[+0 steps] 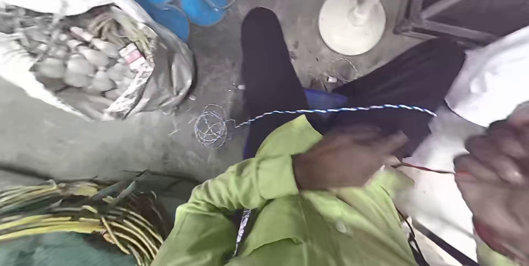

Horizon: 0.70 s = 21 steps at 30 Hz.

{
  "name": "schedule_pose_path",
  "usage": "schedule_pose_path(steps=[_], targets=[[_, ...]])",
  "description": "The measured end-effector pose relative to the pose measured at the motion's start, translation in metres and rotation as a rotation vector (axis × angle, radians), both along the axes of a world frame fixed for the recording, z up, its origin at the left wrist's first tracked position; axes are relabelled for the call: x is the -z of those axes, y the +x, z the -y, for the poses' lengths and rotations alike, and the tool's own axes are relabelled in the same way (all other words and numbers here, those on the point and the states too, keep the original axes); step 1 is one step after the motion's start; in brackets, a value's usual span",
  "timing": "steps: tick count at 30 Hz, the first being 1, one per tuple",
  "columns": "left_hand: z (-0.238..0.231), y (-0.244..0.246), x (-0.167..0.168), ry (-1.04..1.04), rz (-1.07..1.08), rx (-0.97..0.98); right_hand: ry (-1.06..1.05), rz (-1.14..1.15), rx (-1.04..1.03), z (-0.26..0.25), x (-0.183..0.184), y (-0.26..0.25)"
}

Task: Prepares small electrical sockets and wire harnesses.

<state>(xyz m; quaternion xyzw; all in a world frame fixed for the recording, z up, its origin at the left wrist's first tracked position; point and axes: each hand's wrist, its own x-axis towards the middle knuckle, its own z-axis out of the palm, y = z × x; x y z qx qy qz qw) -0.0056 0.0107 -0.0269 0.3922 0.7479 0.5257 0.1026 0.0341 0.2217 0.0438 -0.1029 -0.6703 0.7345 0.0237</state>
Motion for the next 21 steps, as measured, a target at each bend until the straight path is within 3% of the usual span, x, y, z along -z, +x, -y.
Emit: schedule_pose_path(steps=[4,8,10,14,17,21], targets=[[0.043,-0.035,0.037,-0.355,-0.152,-0.291,-0.145,0.149,-0.034,0.005,0.008,-0.011],[0.062,-0.043,0.061,-0.511,-0.072,-0.200,-0.288,0.445,-0.237,0.018,0.029,-0.005],[0.063,-0.049,0.058,-0.433,-0.030,-0.235,-0.280,0.632,-0.312,0.028,0.042,-0.009],[0.066,-0.059,0.040,-0.014,0.343,-0.211,-0.262,0.776,-0.144,0.040,0.071,-0.035],[0.065,-0.057,0.035,0.221,0.602,-0.042,-0.308,0.736,-0.083,0.055,0.088,-0.051],[0.058,-0.051,0.041,0.264,0.673,-0.114,-0.419,0.511,-0.092,0.069,0.097,-0.059]])
